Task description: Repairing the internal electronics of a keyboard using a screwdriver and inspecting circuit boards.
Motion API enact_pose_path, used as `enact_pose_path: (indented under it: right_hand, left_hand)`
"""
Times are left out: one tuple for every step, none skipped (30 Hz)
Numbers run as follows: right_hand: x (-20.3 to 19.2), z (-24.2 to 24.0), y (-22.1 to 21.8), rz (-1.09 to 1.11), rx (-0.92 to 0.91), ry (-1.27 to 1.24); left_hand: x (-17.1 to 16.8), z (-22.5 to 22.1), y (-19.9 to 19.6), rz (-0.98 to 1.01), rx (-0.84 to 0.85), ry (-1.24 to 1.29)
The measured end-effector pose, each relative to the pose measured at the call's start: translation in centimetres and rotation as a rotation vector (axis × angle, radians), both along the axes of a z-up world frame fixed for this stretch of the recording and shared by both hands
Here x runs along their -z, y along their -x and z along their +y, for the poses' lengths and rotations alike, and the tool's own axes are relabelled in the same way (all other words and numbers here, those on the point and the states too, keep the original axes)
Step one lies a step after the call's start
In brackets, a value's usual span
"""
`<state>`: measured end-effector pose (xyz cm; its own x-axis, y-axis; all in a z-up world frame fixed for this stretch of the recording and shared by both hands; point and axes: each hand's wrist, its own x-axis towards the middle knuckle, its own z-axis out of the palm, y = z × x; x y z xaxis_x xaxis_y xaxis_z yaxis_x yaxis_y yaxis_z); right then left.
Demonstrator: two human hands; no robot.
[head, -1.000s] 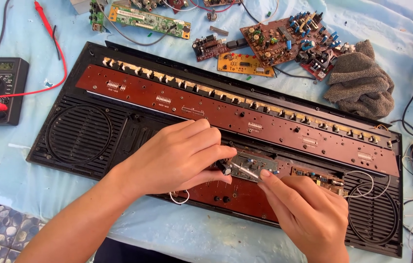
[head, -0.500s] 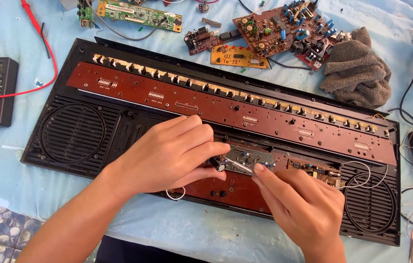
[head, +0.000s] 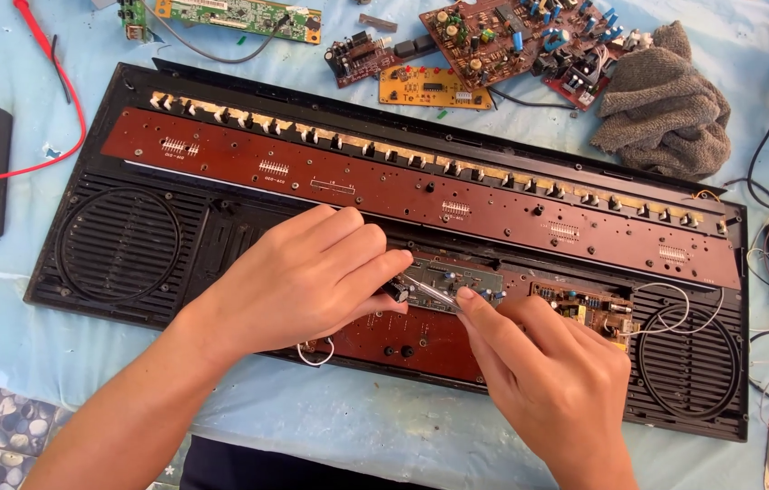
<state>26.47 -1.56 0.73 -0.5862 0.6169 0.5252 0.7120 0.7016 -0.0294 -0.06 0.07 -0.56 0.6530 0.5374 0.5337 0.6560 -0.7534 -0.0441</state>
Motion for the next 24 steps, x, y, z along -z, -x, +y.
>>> enact_pose_path:
  right_hand:
    - [-0.1, -0.1, 0.1, 0.002, 0.002, 0.002]
    - [-0.2, -0.1, 0.2, -0.003, 0.013, 0.000]
    - [-0.3, -0.1, 0.3, -0.008, 0.023, -0.002]
    - [-0.3, -0.1, 0.2, -0.006, 0.026, 0.000]
    - [-0.3, -0.2, 0.2, -0.003, 0.022, -0.001]
    - [-0.4, -0.2, 0.2, 0.000, 0.018, -0.003]
    - [-0.4, -0.2, 0.1, 0.002, 0.023, -0.002]
    - [-0.4, -0.2, 0.0, -0.007, 0.024, -0.003]
    - [-0.4, -0.2, 0.0, -0.016, 0.026, -0.004]
    - [-0.2, 0.1, -0.3, -0.014, 0.026, -0.005]
    - [0.0, 0.4, -0.6, -0.066, 0.067, -0.024]
    - [0.2, 0.6, -0.9, -0.117, 0.110, -0.041]
    - [0.1, 0.7, -1.0, -0.113, 0.112, -0.039]
    - [-0.1, 0.9, -1.3, 0.037, 0.080, -0.018]
    - [-0.2, 1.0, -1.5, 0.188, 0.048, 0.002]
    - [0.0, 1.0, -1.4, 0.181, 0.039, 0.001]
    - [0.3, 1.0, -1.2, 0.244, -0.001, 0.025]
    - [0.6, 1.0, -0.9, 0.312, -0.038, 0.047]
    - [0.8, 0.8, -0.9, 0.312, -0.044, 0.043]
    - [1.0, 0.6, -0.9, 0.303, -0.066, 0.068]
    - [1.3, 0.3, -0.9, 0.293, -0.087, 0.093]
    - [0.9, 0.5, -0.5, 0.296, -0.092, 0.092]
    - [0.7, 0.8, -0.2, 0.304, -0.130, 0.064]
    - [0.4, 0.4, -0.1, 0.304, -0.165, 0.058]
  left_hand:
    - [0.0, 0.0, 0.0, 0.002, 0.002, 0.002]
    - [-0.1, 0.0, 0.0, 0.007, -0.003, -0.005]
    - [-0.1, 0.0, -0.1, 0.012, -0.009, -0.012]
    - [-0.1, 0.0, -0.1, 0.014, -0.006, -0.010]
    - [-0.2, 0.0, -0.1, 0.007, -0.005, 0.001]
    - [-0.2, 0.0, -0.1, 0.001, -0.003, 0.011]
    - [-0.1, 0.0, -0.1, 0.003, 0.001, 0.012]
    - [-0.1, 0.1, -0.1, -0.003, 0.001, 0.029]
    - [0.0, 0.1, -0.1, -0.008, 0.001, 0.046]
    - [-0.3, 0.0, 0.0, -0.006, 0.001, 0.045]
    - [-0.6, 0.0, 0.2, -0.172, 0.057, 0.104]
    - [-1.0, -0.1, 0.4, -0.336, 0.115, 0.164]
    - [-1.2, -0.3, 0.6, -0.332, 0.117, 0.165]
    - [-1.3, -0.4, 0.7, -0.388, 0.103, 0.129]
    - [-1.4, -0.6, 0.8, -0.444, 0.089, 0.094]
    - [-1.0, -0.5, 0.8, -0.451, 0.081, 0.090]
    - [-0.7, -0.4, 0.8, -0.474, 0.092, 0.103]
    - [-0.4, -0.1, 0.9, -0.489, 0.107, 0.114]
    - [-0.3, -0.3, 0.8, -0.489, 0.103, 0.108]
    - [-0.2, -0.3, 0.8, -0.497, 0.107, 0.112]
    - [-0.1, -0.4, 0.7, -0.504, 0.111, 0.116]
    - [-0.8, -0.2, 0.6, -0.501, 0.107, 0.114]
    - [-1.4, -0.1, 0.4, -0.516, 0.138, 0.092]
    - [-1.7, -0.5, 0.1, -0.542, 0.162, 0.089]
